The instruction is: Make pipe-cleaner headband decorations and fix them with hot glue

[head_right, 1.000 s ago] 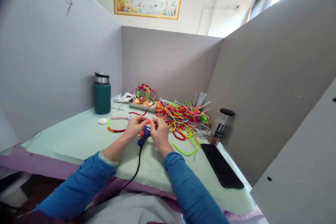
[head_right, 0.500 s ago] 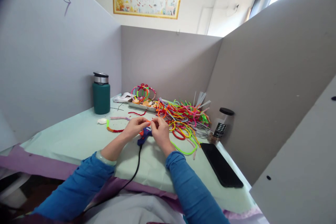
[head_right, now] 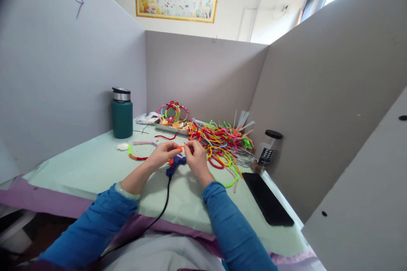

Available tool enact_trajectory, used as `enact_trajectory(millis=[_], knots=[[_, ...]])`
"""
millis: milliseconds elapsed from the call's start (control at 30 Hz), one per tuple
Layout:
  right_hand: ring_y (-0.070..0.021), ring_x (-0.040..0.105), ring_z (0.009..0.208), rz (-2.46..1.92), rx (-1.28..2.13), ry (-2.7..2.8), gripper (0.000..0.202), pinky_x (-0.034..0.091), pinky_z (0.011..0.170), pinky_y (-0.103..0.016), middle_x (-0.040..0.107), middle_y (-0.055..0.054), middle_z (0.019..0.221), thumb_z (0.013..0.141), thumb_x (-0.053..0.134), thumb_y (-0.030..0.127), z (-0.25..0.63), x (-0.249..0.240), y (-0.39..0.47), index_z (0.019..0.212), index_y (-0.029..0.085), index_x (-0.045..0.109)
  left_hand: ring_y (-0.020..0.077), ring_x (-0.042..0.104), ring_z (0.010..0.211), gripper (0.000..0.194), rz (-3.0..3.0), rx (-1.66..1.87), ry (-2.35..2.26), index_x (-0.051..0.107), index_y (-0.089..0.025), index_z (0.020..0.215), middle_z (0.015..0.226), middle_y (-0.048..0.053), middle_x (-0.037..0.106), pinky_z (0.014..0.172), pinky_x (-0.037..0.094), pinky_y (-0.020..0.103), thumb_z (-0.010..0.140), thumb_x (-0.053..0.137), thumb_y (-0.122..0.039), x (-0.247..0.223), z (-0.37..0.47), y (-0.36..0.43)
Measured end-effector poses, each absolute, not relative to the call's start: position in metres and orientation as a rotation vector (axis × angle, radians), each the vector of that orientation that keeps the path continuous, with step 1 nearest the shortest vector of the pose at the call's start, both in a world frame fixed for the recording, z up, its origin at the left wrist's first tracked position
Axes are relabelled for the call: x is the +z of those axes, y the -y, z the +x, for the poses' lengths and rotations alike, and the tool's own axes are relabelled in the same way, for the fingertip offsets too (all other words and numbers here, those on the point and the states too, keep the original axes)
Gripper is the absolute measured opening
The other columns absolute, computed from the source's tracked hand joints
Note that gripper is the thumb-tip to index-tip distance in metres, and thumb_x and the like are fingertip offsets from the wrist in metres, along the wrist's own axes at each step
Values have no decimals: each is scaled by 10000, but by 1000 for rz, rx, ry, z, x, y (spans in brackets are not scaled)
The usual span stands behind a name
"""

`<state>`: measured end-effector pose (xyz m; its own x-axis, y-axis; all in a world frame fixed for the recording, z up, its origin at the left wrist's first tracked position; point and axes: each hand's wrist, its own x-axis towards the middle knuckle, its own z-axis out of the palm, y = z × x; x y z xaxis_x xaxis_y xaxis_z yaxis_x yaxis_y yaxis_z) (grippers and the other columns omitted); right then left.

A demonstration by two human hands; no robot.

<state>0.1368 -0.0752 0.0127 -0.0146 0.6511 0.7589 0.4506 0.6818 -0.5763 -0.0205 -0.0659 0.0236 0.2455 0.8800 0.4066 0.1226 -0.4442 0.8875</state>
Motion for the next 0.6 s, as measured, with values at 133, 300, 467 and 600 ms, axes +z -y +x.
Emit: enact_trajectory(millis=[133, 300, 467, 600], knots=[[-142, 519, 629, -887, 129, 1669, 120, 404, 588, -261, 562, -11, 706, 840, 494, 278, 136, 12, 76, 766, 195, 541, 89, 478, 522, 298, 1693, 1270, -937, 628, -123, 719, 618, 4, 589, 486, 378, 209, 642, 691, -404, 26, -22, 67], [-140, 514, 638, -890, 62, 1691, 121, 404, 596, -259, 550, -12, 725, 850, 480, 269, 133, 13, 79, 775, 197, 543, 81, 463, 513, 269, 1598, 1322, -959, 615, -123, 684, 610, -4, 578, 478, 355, 206, 595, 713, -357, 29, -22, 70], [-146, 515, 650, -901, 48, 1684, 118, 406, 600, -259, 552, -13, 718, 856, 485, 266, 127, 11, 81, 774, 202, 539, 67, 415, 458, 233, 1468, 1337, -926, 588, -131, 635, 530, -35, 512, 452, 308, 209, 575, 711, -320, 33, -21, 75], [-145, 518, 652, -902, 23, 1657, 116, 406, 608, -258, 556, -11, 704, 857, 482, 244, 120, 9, 82, 769, 199, 542, 60, 393, 432, 213, 1379, 1362, -886, 582, -133, 638, 509, -44, 489, 435, 295, 208, 554, 712, -278, 33, -20, 76]])
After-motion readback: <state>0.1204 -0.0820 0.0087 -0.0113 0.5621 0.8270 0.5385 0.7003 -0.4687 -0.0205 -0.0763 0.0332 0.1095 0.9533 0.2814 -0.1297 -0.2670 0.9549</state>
